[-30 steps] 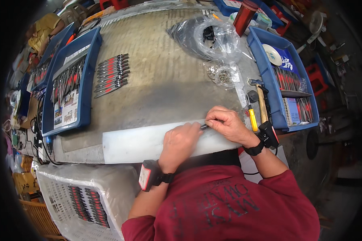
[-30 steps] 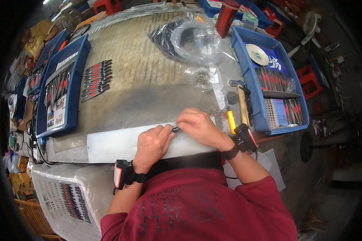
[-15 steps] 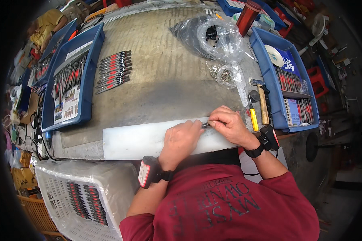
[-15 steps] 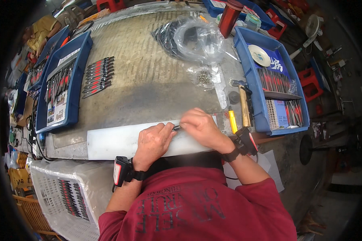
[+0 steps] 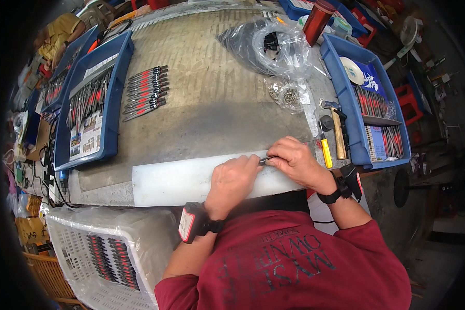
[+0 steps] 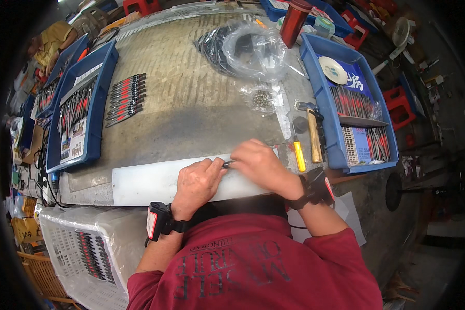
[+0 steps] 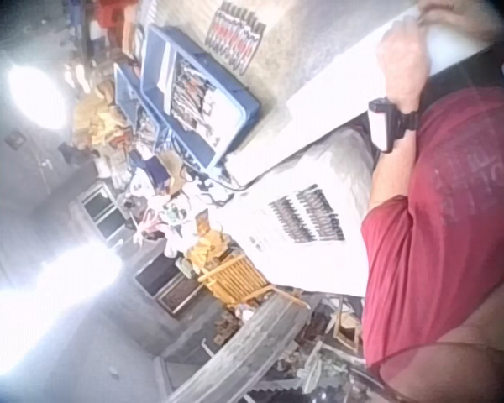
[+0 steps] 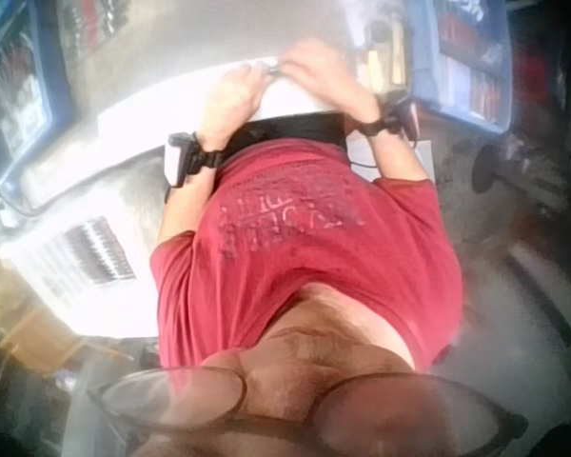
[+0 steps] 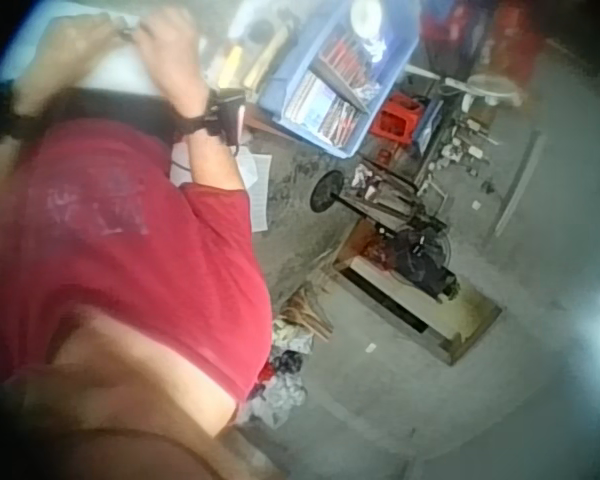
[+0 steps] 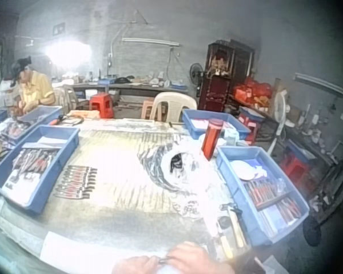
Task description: The person repeatedly picks up small metal pins and inserts them into black key handle bodies on a white work surface. They then place the assembled handles into a white basket. The process is repeated multiple times throughout the clip.
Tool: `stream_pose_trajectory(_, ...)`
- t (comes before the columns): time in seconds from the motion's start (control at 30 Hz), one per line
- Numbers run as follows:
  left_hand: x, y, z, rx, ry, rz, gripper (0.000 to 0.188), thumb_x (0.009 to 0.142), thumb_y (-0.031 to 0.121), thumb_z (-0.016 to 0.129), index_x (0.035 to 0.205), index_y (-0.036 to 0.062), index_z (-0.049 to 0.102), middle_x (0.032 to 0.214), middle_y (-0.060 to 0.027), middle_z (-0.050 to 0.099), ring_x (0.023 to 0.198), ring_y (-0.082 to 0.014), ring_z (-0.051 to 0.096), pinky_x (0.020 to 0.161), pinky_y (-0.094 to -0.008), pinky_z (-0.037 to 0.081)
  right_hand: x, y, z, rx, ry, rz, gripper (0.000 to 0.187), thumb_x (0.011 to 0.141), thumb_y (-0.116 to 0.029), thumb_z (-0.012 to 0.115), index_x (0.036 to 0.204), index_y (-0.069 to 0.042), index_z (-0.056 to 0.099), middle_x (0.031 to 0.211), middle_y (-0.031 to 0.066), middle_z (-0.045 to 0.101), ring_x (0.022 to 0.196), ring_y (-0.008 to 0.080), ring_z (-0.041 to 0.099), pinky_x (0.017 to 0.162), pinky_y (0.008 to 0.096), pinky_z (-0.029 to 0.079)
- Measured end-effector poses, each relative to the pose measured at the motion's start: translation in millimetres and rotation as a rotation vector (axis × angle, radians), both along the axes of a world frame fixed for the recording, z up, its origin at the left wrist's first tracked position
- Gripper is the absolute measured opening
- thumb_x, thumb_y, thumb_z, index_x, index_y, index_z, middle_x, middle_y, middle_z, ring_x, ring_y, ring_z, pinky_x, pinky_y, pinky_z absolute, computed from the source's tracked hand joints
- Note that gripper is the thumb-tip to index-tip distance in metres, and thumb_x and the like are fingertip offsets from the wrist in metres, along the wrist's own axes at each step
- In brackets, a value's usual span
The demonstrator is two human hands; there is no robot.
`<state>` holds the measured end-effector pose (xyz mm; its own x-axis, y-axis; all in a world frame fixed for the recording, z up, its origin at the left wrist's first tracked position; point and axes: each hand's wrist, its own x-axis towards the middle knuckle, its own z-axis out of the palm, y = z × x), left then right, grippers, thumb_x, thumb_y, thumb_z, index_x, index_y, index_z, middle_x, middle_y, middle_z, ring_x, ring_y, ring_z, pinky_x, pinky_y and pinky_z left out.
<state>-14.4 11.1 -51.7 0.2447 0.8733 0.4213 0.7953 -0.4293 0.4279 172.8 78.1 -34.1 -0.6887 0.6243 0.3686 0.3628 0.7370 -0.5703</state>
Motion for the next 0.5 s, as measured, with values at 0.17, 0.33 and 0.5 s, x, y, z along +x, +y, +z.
stream_pose_trajectory(0.17,0.3,-0.4,2.0,-0.028,-0.047,0.016,0.017,0.079,0.017,0.066,0.079,0.0070,0.051,0.064,-0.0088,0.052,0.056,-0.0274,0.057,0.049,-0.0397,0.045,10.1,9.6,5.4,-0.044,0.006,-0.038,0.013,0.077,-0.007,0.068,0.087,0.000,0.065,0.081,0.0104,0.062,0.076,0.0278,0.060,0.067,0.0356,0.048)
stream_pose_trajectory(0.33,-1.0,0.9,3.4,-0.016,-0.063,0.000,0.016,0.079,0.015,0.068,0.087,0.0072,0.058,0.062,-0.0079,0.052,0.053,-0.0279,0.055,0.048,-0.0387,0.044,28.3,34.1,11.3,-0.085,-0.025,-0.294,0.010,0.080,-0.006,0.066,0.087,0.001,0.065,0.079,0.0117,0.063,0.072,0.0254,0.061,0.064,0.0325,0.047)
stream_pose_trajectory(0.5,-0.2,0.9,3.9,-0.012,-0.071,0.006,0.015,0.079,0.015,0.069,0.085,0.0072,0.058,0.062,-0.0079,0.052,0.053,-0.0277,0.055,0.048,-0.0380,0.043,45.7,70.9,9.7,-0.079,-0.028,-0.473,0.013,0.082,-0.008,0.064,0.089,0.002,0.065,0.082,0.0137,0.064,0.074,0.0260,0.062,0.065,0.0321,0.047)
